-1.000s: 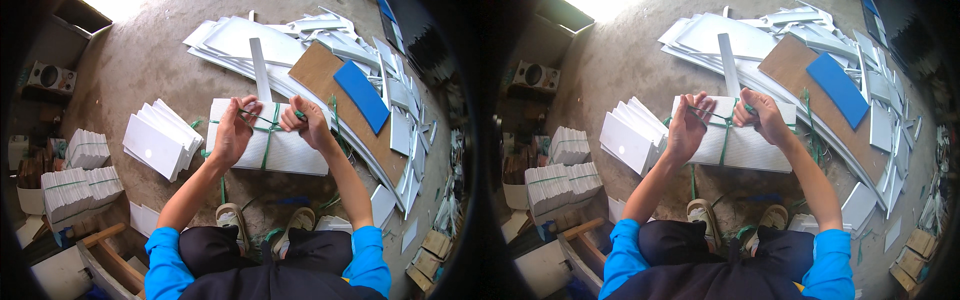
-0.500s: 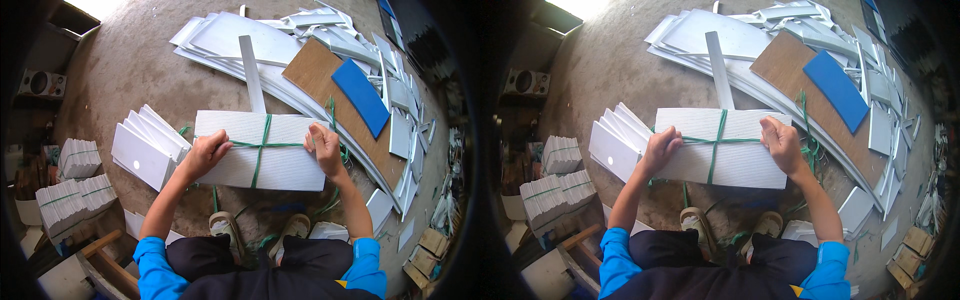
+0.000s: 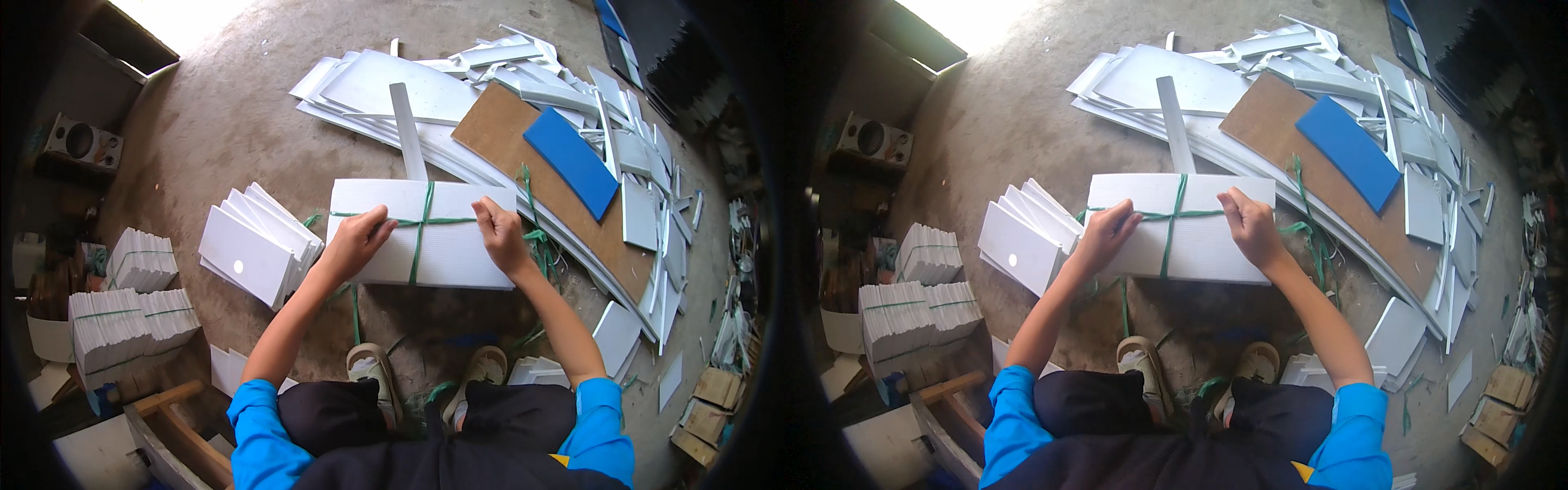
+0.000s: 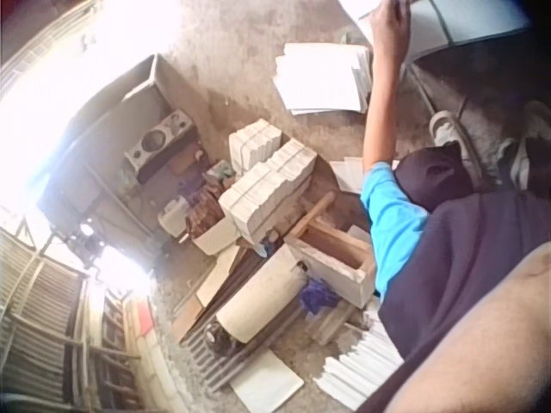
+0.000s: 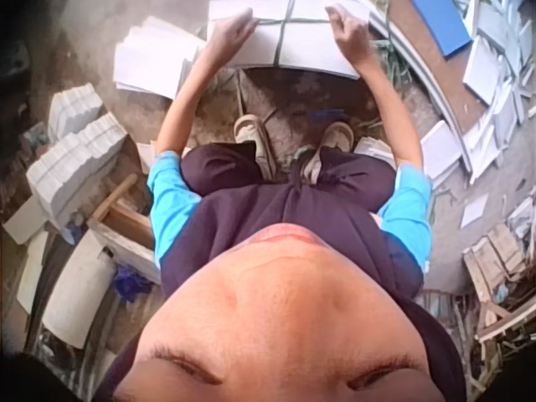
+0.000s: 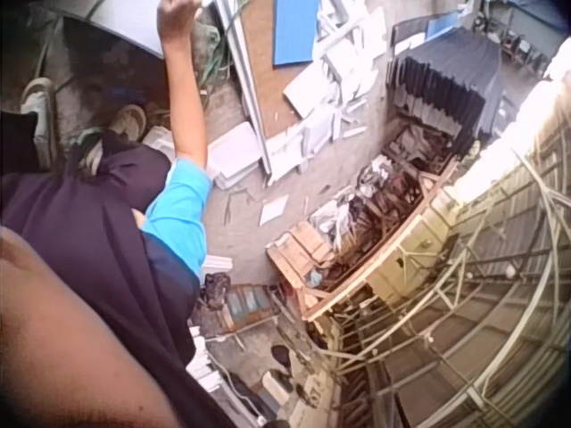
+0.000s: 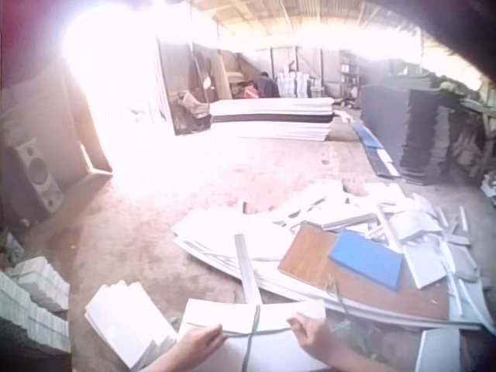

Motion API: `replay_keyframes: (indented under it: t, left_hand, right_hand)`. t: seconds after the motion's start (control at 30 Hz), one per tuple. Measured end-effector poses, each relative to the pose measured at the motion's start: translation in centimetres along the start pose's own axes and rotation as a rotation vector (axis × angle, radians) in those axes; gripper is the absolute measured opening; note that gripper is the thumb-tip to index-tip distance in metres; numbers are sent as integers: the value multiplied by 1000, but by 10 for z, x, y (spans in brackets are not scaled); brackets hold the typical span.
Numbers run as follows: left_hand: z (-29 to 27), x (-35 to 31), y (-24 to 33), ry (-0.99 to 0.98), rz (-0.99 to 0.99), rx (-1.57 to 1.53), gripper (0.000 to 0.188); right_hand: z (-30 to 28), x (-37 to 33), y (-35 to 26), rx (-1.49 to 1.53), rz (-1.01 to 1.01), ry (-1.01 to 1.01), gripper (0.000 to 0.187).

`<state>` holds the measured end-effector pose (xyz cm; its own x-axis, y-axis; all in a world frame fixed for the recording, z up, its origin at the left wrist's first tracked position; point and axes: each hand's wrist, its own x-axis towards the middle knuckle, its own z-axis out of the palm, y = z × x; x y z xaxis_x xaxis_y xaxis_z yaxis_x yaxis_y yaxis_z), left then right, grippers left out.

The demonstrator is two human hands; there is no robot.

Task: The person gathers a stack of white rectangular panels and aligns them. They then wrap a green plastic strap around the stack multiple times, pulling it tight to secure the bundle. Finally, they use a blue utility knife to cut the excess strap.

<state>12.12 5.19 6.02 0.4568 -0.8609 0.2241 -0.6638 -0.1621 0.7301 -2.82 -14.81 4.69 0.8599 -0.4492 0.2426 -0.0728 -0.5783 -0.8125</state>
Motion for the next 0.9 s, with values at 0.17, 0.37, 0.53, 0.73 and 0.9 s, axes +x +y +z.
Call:
replay_keyframes:
  t: [0.17,0.37,0.53,0.73,0.9]
  left_hand:
    - [9,-6,44,140,334,576,16]
    - [51,-11,82,147,592,539,18]
    - [131,-23,91,-258,818,395,26]
    - [210,-89,26,-757,449,394,41]
    - [251,-105,12,-672,212,382,44]
  right_hand:
    - [-1,-13,-7,-108,-250,-75,19]
    - [-23,-51,-4,-290,-510,-176,13]
    - [-50,-98,17,-503,-534,-92,25]
    - [-29,-193,61,-472,-279,174,38]
    - [17,-254,105,-304,145,-363,45]
